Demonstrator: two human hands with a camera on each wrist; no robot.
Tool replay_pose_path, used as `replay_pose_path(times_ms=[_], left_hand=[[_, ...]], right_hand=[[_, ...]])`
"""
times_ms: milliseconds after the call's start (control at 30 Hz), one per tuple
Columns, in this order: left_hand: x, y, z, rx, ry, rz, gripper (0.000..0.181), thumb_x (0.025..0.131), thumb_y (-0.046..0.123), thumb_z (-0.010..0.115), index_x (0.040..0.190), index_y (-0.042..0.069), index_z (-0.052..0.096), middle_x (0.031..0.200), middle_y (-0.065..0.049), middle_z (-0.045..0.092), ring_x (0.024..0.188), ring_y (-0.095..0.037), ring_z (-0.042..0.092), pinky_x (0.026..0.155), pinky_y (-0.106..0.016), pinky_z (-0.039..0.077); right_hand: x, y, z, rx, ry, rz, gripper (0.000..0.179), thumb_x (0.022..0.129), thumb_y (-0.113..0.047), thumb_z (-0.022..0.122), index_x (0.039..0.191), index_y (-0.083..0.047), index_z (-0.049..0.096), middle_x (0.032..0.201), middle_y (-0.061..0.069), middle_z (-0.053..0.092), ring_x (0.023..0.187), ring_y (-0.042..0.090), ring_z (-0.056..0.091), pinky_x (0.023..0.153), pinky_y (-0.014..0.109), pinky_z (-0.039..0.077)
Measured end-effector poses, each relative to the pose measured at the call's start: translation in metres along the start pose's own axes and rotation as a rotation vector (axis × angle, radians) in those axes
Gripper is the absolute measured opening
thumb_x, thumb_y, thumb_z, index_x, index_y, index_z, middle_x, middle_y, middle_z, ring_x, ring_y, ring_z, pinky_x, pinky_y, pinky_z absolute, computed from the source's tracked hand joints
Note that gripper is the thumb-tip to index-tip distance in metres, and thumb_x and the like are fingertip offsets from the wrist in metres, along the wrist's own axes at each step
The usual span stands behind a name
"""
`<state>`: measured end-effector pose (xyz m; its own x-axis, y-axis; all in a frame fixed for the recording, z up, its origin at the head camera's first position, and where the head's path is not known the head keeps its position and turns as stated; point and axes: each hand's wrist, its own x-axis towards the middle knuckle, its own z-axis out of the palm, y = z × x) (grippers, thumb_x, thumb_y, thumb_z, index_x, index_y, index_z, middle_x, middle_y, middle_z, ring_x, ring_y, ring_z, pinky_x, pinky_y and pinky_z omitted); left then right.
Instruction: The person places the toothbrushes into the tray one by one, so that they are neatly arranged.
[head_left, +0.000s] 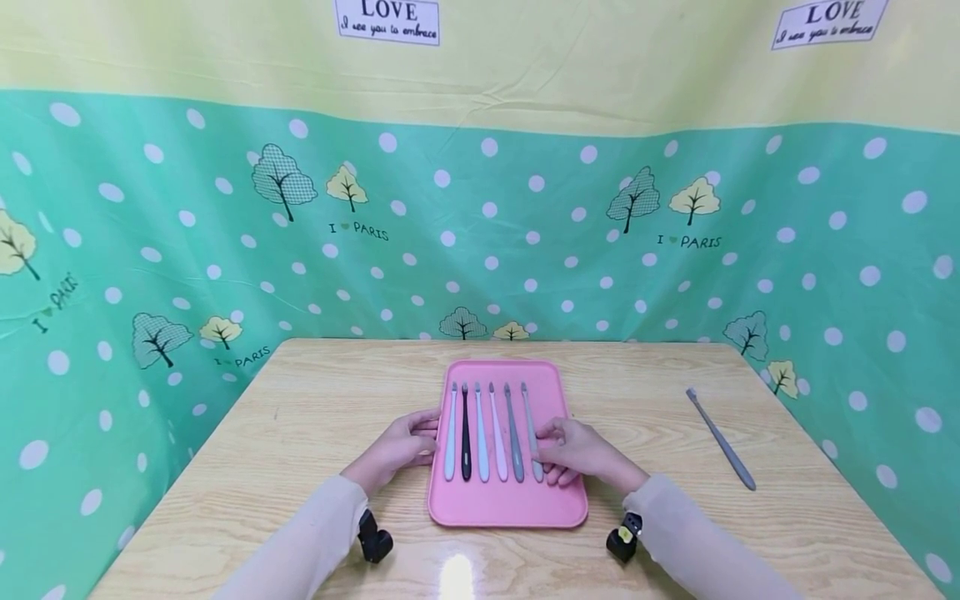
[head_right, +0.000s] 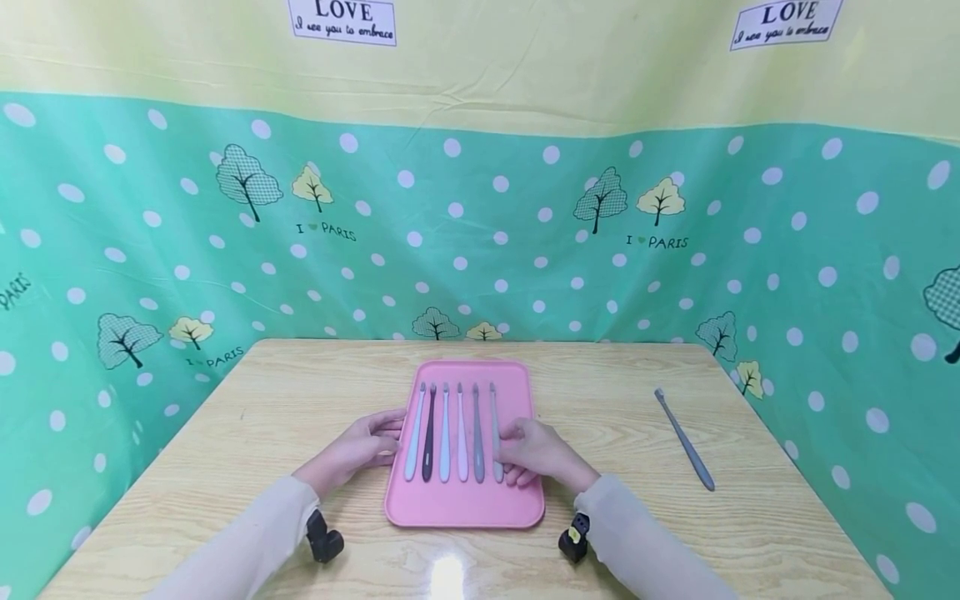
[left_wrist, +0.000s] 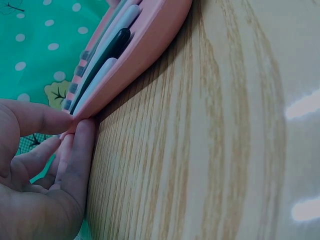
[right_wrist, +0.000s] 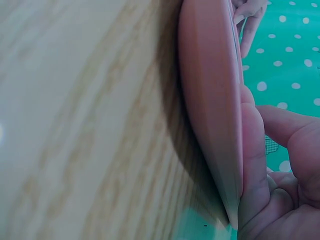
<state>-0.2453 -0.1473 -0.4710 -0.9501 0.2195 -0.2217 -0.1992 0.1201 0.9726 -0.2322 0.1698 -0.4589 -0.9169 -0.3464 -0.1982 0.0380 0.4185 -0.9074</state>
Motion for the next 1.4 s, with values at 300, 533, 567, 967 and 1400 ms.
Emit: replay_pose_path(times_ms=[300,533,567,967,1400], left_hand=[[-0.002,0.002,0.001,0.007,0.001,0.016,0.066,0.086,-0.010,0.060,0.149,-0.003,0.040,0.135,-0.023,0.051,0.115,-0.031,0.060,0.088,-0.039,0.060],[-0.002,0.002,0.001,0.004,-0.007,0.017,0.068,0.086,-0.009,0.060,0.150,-0.003,0.039,0.136,-0.023,0.050,0.116,-0.032,0.059,0.089,-0.038,0.060],[-0.002,0.002,0.001,0.003,-0.007,0.017,0.068,0.086,-0.009,0.060,0.150,-0.003,0.039,0.136,-0.023,0.050,0.116,-0.032,0.059,0.089,-0.038,0.060],[-0.002,0.001,0.001,0.001,-0.001,0.011,0.068,0.085,-0.010,0.061,0.150,-0.002,0.040,0.136,-0.023,0.051,0.116,-0.032,0.060,0.089,-0.039,0.060],[0.001,0.000,0.000,0.006,-0.006,0.012,0.069,0.085,-0.010,0.060,0.150,-0.002,0.039,0.137,-0.022,0.050,0.118,-0.032,0.058,0.090,-0.038,0.059]], right_hand=[[-0.003,-0.006,0.000,-0.020,0.012,0.007,0.050,0.092,-0.015,0.072,0.131,0.009,0.051,0.073,0.013,0.067,0.056,0.017,0.067,0.049,0.031,0.060],[-0.003,-0.006,0.000,-0.010,0.012,0.014,0.049,0.093,-0.016,0.071,0.130,0.009,0.051,0.073,0.013,0.067,0.055,0.017,0.067,0.048,0.030,0.060],[-0.003,-0.005,0.000,-0.011,0.013,0.012,0.049,0.093,-0.017,0.071,0.130,0.009,0.051,0.073,0.013,0.067,0.055,0.017,0.067,0.048,0.030,0.060],[-0.003,-0.003,-0.003,0.003,-0.014,0.004,0.050,0.094,-0.016,0.069,0.131,0.011,0.050,0.077,0.014,0.067,0.055,0.018,0.066,0.050,0.031,0.061],[-0.012,-0.002,-0.019,0.055,-0.075,-0.034,0.044,0.094,-0.013,0.067,0.128,0.010,0.051,0.084,0.016,0.068,0.060,0.019,0.066,0.054,0.034,0.062]])
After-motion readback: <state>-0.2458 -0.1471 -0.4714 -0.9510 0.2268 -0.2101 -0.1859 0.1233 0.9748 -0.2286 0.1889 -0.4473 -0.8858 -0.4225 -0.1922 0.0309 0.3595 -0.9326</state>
